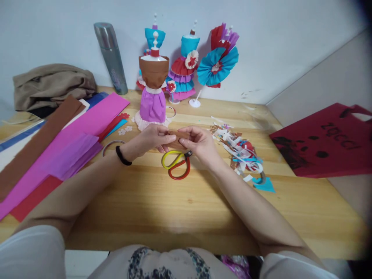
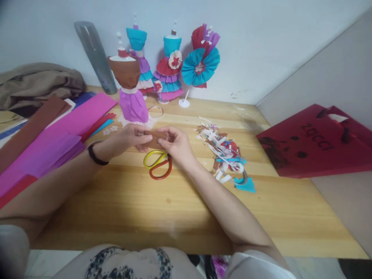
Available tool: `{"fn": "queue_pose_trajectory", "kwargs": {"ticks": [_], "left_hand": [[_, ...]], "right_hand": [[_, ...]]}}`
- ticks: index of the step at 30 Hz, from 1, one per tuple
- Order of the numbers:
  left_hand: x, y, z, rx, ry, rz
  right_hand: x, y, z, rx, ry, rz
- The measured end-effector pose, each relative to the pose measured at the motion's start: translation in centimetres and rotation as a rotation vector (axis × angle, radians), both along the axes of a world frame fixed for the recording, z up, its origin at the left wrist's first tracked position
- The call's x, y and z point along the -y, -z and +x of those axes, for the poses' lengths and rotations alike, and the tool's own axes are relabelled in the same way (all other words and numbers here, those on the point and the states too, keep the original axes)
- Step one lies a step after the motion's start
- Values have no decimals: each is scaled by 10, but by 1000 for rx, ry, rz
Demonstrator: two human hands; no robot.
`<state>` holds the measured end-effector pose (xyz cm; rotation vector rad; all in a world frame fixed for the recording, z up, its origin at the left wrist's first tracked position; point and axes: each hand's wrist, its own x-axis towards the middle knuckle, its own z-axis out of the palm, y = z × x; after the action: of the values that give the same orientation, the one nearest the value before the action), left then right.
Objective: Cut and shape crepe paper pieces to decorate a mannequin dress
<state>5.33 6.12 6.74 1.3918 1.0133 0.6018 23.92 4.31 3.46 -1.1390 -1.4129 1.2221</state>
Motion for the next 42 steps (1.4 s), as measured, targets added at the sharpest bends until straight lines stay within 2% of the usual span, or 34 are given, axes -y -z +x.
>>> {"fn": "queue_pose_trajectory", "kwargs": {"ticks": [10, 13, 15, 18, 20, 22, 25, 27, 31, 33, 36, 39, 42], "left_hand": [[-4, 11, -2, 45, -29, -9], [-6, 10, -4, 35, -35, 1], [-9, 7, -8, 44, -78, 35], [-11, 1, -15, 62, -160, 58], [-12, -3, -17, 68, -158, 56], [-11, -6, -17, 38, -121, 67], [-10, -8, -16, -51, -76, 106], [-10, -8, -16, -99, -51, 126], [-11, -7, -16, -143, 12, 114], [-9, -6, -14, -141, 37, 88], [-6, -5, -9, -125, 72, 78], [-2, -4, -4, -133, 129, 110], [0, -1, -3, -147, 149, 118]], "right_hand": [[-4, 8, 3, -83, 73, -42], [-3, 10, 4, -70, -18, -80], [-1, 11, 5, 53, -116, -70], [4, 9, 6, 381, -326, 81], [7, 7, 5, 611, -504, 208], [9, 4, 5, 778, -626, 268], [9, -4, 11, 938, -667, 258], [8, -10, 20, 1039, -668, 195], [2, -20, 41, 1175, -556, 75], [-1, -21, 44, 1098, -421, 100], [-1, -15, 34, 714, -242, 117], [3, -5, 15, 334, -212, 76], [6, 6, 1, 249, -172, 53]]}}
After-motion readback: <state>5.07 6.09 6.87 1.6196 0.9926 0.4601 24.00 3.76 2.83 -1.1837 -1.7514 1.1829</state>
